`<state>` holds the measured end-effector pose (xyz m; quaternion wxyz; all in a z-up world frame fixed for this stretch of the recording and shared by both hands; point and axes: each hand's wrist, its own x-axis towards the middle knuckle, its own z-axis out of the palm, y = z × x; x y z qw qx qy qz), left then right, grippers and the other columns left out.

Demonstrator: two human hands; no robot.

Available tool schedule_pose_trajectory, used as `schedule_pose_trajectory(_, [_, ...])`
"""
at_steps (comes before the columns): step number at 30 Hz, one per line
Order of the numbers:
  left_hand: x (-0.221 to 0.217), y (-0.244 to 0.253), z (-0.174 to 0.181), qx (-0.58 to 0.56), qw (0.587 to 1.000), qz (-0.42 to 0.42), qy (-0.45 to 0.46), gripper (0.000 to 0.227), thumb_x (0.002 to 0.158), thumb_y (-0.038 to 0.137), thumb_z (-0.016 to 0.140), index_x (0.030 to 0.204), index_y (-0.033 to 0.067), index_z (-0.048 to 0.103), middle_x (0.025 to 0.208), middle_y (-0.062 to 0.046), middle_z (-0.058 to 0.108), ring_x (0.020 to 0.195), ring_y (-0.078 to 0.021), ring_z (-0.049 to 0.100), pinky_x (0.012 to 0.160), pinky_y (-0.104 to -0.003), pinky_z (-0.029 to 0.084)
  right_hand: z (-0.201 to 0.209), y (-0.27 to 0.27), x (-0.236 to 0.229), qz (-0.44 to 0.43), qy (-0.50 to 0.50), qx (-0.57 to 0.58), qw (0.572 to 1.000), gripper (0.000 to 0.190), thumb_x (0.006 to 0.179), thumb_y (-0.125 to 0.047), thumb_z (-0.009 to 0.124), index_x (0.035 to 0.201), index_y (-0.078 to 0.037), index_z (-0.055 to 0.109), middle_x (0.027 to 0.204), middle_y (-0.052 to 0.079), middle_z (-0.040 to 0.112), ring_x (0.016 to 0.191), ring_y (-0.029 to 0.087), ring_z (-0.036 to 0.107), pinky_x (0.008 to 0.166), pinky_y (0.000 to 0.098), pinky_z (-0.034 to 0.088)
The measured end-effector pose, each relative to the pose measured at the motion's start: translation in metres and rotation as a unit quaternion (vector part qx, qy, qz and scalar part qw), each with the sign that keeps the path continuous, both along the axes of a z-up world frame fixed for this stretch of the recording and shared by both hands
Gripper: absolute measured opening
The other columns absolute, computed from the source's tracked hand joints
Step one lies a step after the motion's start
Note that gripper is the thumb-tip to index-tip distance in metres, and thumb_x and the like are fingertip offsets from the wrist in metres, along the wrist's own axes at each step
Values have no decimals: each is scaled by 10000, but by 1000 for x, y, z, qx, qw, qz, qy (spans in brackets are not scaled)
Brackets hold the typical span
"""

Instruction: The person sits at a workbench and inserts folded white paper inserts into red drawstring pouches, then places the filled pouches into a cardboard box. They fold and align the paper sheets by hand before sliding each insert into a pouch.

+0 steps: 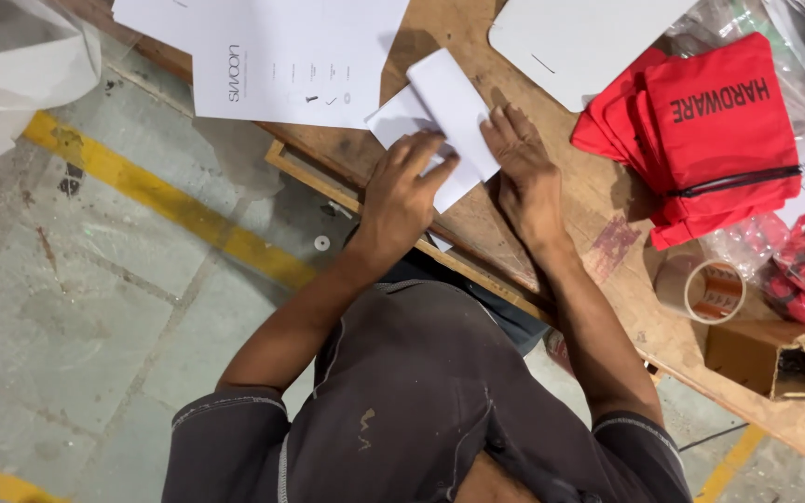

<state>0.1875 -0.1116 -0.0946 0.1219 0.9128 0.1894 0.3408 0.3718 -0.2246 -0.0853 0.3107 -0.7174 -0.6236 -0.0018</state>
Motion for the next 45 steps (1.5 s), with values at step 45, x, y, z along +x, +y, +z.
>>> schedule_pose_trajectory(45, [17,24,48,16,957,-75,279,411,866,155,726,1214,-57,669,1313,-198,599,1223,-318,603,811,-366,621,20,-2,-15,142,-48,-128,980,578,842,26,693,1412,-55,640,1607,106,508,1574,297,326,1323,499,249])
